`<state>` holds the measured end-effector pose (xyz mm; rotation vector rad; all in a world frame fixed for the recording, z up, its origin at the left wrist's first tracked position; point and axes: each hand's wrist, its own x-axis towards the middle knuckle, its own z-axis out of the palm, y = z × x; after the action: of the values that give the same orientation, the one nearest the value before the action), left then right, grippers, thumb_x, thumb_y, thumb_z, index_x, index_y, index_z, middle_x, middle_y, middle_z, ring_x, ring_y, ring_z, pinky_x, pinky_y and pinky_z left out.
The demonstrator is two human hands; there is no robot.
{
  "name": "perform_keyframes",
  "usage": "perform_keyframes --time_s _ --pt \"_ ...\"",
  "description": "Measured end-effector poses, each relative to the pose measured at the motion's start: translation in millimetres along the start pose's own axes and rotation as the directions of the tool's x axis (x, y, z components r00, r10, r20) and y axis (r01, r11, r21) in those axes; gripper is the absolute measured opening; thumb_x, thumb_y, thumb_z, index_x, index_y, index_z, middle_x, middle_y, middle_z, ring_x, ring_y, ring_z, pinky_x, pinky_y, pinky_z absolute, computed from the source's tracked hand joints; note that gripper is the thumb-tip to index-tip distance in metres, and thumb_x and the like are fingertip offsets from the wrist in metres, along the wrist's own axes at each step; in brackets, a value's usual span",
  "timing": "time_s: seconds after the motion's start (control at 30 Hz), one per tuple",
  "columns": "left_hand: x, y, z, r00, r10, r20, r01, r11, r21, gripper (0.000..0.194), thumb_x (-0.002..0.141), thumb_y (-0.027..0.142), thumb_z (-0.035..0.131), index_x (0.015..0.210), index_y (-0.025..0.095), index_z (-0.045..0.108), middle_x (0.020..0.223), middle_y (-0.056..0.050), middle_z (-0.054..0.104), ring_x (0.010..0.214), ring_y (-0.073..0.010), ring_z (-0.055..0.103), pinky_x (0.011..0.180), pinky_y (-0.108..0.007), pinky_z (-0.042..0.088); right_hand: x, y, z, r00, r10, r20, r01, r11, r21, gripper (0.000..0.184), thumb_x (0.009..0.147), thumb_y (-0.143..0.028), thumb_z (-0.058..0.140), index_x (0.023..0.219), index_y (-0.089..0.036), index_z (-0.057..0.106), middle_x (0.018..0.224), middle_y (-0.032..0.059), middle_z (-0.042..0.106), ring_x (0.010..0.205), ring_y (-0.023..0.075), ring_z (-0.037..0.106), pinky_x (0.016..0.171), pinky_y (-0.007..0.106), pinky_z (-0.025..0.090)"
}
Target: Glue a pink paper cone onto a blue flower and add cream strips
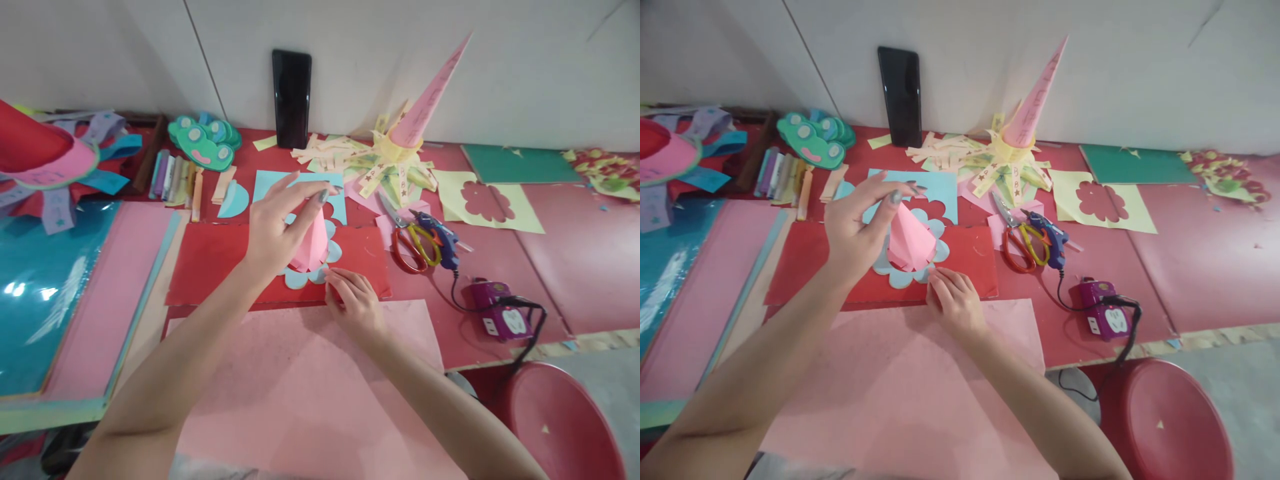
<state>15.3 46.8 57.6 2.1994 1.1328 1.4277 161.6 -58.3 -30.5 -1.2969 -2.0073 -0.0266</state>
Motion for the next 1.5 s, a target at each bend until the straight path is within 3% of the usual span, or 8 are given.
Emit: perform_keyframes --time_s 0.3,0.7,1.17,1.5 --pt "0.7 1.6 0.3 1.000 0.023 0.001 -0.023 1.000 0.011 0.027 0.095 0.036 0.040 0.095 0.029 0.066 0.092 0.004 0.072 0.087 -0.0130 0.066 0.099 -0.037 0.044 1.5 0.8 0.6 0.999 -0.016 0.044 0.017 1.000 -0.023 0.020 0.084 -0.011 0.053 0.101 -0.019 0.059 0.102 0.0058 0.071 0.099 0.0174 0.064 0.082 0.031 0.050" --pt "1.2 0.5 -0.1 1.000 0.011 0.015 -0.012 0.999 0.043 0.029 0.096 0.038 0.038 0.098 0.029 0.066 0.094 0.003 0.071 0.090 -0.0137 0.065 0.098 -0.037 0.045 2.1 0.4 0.1 0.997 0.007 0.082 -0.002 0.998 -0.060 0.025 0.084 -0.012 0.051 0.107 -0.020 0.057 0.109 0.0065 0.069 0.106 0.0188 0.061 0.084 0.033 0.049" --pt "1.3 1.1 -0.3 1.000 0.004 0.021 -0.005 0.999 0.053 0.031 0.096 0.039 0.037 0.097 0.028 0.066 0.095 0.002 0.072 0.090 -0.0131 0.065 0.096 -0.034 0.047 2.2 1.0 0.5 0.999 -0.005 0.041 0.009 0.995 -0.095 0.022 0.082 -0.010 0.054 0.102 -0.019 0.056 0.104 0.0053 0.071 0.100 0.0192 0.063 0.083 0.033 0.048" --pt "2.4 0.2 0.9 0.996 0.085 -0.033 -0.085 0.996 0.008 0.026 0.095 0.034 0.041 0.094 0.028 0.066 0.090 0.004 0.072 0.078 -0.0106 0.066 0.096 -0.034 0.047 2.2 0.7 0.7 0.999 0.004 0.054 0.002 0.994 -0.105 0.020 0.083 -0.011 0.054 0.100 -0.018 0.058 0.106 0.0044 0.070 0.101 0.0183 0.062 0.085 0.032 0.046"
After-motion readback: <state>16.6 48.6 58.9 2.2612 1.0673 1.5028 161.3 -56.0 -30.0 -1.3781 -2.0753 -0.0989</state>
